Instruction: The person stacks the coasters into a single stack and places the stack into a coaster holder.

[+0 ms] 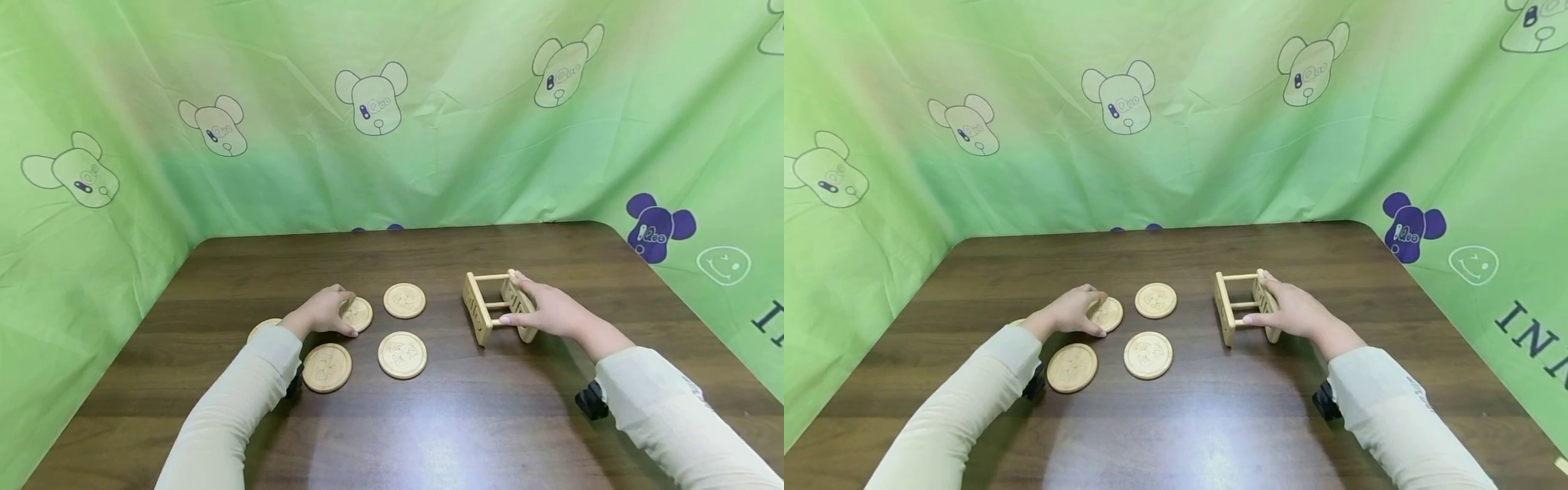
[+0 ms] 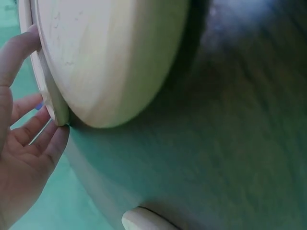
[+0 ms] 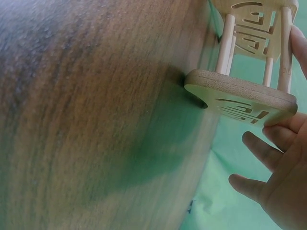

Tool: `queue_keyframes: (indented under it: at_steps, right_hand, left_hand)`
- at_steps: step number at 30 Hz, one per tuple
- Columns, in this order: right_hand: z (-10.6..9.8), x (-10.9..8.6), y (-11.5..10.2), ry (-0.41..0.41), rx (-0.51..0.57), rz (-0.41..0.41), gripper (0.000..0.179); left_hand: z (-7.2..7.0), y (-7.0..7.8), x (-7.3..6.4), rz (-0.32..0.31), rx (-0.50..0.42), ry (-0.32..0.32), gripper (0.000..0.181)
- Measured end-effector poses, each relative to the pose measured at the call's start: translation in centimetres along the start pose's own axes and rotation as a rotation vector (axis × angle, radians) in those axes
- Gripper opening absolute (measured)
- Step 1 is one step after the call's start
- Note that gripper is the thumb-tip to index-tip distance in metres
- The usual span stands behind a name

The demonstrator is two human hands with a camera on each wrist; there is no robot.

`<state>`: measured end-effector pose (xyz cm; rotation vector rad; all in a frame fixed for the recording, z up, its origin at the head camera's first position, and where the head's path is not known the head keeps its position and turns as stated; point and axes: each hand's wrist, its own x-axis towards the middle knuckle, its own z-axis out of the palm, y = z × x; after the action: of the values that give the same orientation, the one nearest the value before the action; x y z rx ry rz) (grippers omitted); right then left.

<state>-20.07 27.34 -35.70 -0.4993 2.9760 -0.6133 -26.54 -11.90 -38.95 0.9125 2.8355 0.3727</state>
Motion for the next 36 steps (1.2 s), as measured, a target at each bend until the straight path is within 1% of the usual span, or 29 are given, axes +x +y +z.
queue_keyframes:
  at_steps: [9,12,17,20,24,27,31,36]
  right_hand:
    - [-0.3,-0.2,-0.2,0.020,-0.024,-0.022,0.091]
    - [-0.4,-0.2,-0.2,0.022,-0.024,-0.023,0.091]
    - [-0.5,-0.3,-0.2,0.013,-0.006,-0.003,0.093]
    - [-0.6,-0.4,-0.2,0.005,0.002,0.007,0.094]
    - [-0.4,-0.3,-0.1,0.002,0.010,0.003,0.094]
    - [-0.2,-0.3,0.0,-0.002,0.014,0.006,0.094]
    - [-0.2,-0.3,0.0,-0.006,0.014,0.020,0.095]
    - [-0.1,-0.2,-0.1,-0.001,0.022,0.018,0.095]
  left_hand:
    - [0.0,0.2,-0.2,0.006,0.023,0.031,0.072]
    - [-0.2,0.3,-0.2,-0.006,0.019,0.012,0.072]
    - [-0.8,0.6,-0.1,-0.019,-0.007,-0.047,0.075]
    - [-1.2,0.6,0.0,-0.025,-0.037,-0.075,0.075]
    - [-1.5,0.6,0.1,-0.056,-0.102,-0.090,0.070]
    - [-1.7,0.7,0.3,-0.076,-0.141,-0.084,0.070]
    - [-2.1,1.1,0.9,-0.041,-0.165,-0.056,0.072]
    - [-2.4,2.2,1.8,-0.012,-0.177,-0.037,0.072]
